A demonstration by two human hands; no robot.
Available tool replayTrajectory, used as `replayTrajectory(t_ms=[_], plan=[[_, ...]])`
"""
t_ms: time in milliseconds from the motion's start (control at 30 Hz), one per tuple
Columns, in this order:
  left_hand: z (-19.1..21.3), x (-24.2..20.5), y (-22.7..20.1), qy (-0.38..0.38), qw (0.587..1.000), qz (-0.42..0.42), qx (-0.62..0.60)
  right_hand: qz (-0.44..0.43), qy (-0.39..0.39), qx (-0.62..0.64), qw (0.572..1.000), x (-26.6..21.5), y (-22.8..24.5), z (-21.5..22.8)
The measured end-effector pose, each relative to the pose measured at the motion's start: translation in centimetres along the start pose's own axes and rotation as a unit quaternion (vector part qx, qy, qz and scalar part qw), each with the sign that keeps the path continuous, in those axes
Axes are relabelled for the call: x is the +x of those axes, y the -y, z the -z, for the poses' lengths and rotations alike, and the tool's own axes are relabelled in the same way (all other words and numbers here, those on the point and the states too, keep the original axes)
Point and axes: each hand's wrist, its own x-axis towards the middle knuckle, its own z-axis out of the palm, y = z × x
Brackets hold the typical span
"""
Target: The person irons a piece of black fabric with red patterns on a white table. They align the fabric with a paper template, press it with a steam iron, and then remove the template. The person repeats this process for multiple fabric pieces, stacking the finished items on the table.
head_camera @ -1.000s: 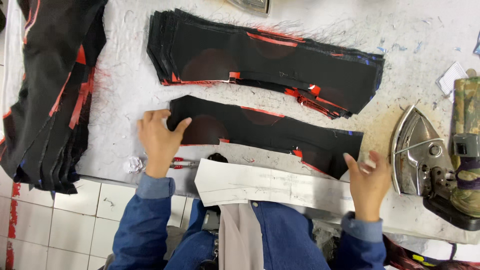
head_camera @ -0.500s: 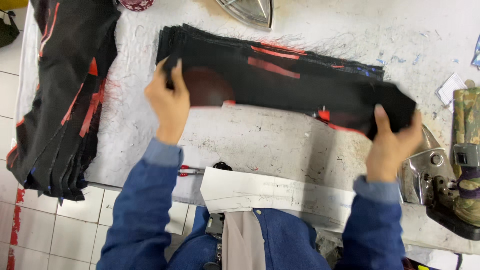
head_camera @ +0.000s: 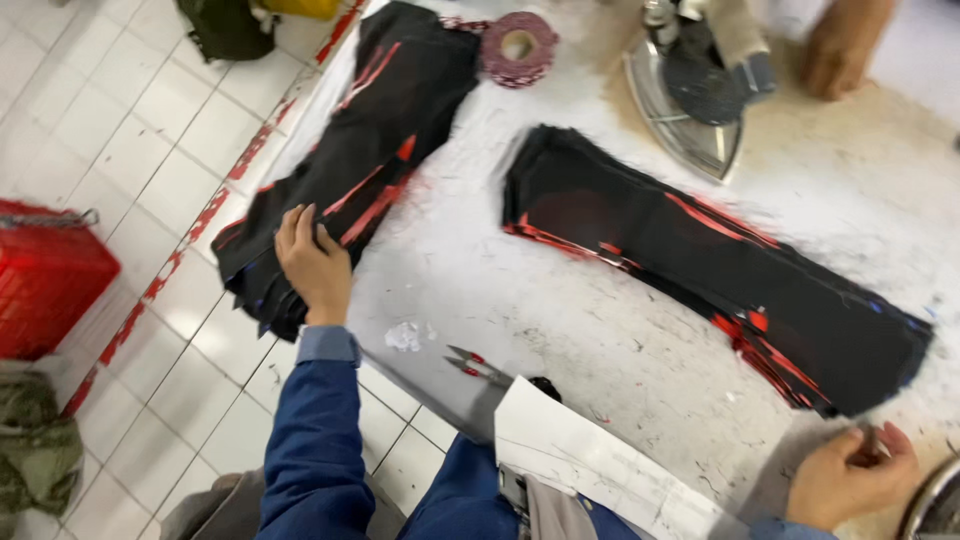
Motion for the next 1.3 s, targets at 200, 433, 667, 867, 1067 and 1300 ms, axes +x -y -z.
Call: replayTrajectory(t_ms=[200,433,667,867,1067,1300], plan=[[2.3,-0.2,5.2,0.004,0.993,0.114,-0.024,-0.002,0.021,-0.062,0.998,0.0,-0.3,-0.6],[3.9,3.1,2.8,0.136,0.966,0.221,-0.002,0.02,0.01,-0.098,0.995,-0.7,-2.9,-0.5],[2.8,3.3,3.8,0.127,0.956,0.263,-0.016,0.031,0.007,-0.106,0.994,-0.7,-3.4,-0.4],[1.8,3.4,0.9,-0.022,0.98,-0.014,0.196,-0.116,0.012,-0.008,0.993,-0.2,-0.8,0.1],[5.1,-5.5,-19.7,0.316,0.925,-0.087,-0.192,-0.091,0.026,0.141,0.986,-0.2,10.7,0.6],[10.6,-11.8,-30.3,0.549,0.641,-0.321,-0.43,-0.417,0.475,0.316,0.708,-0.5,19.0,2.6]])
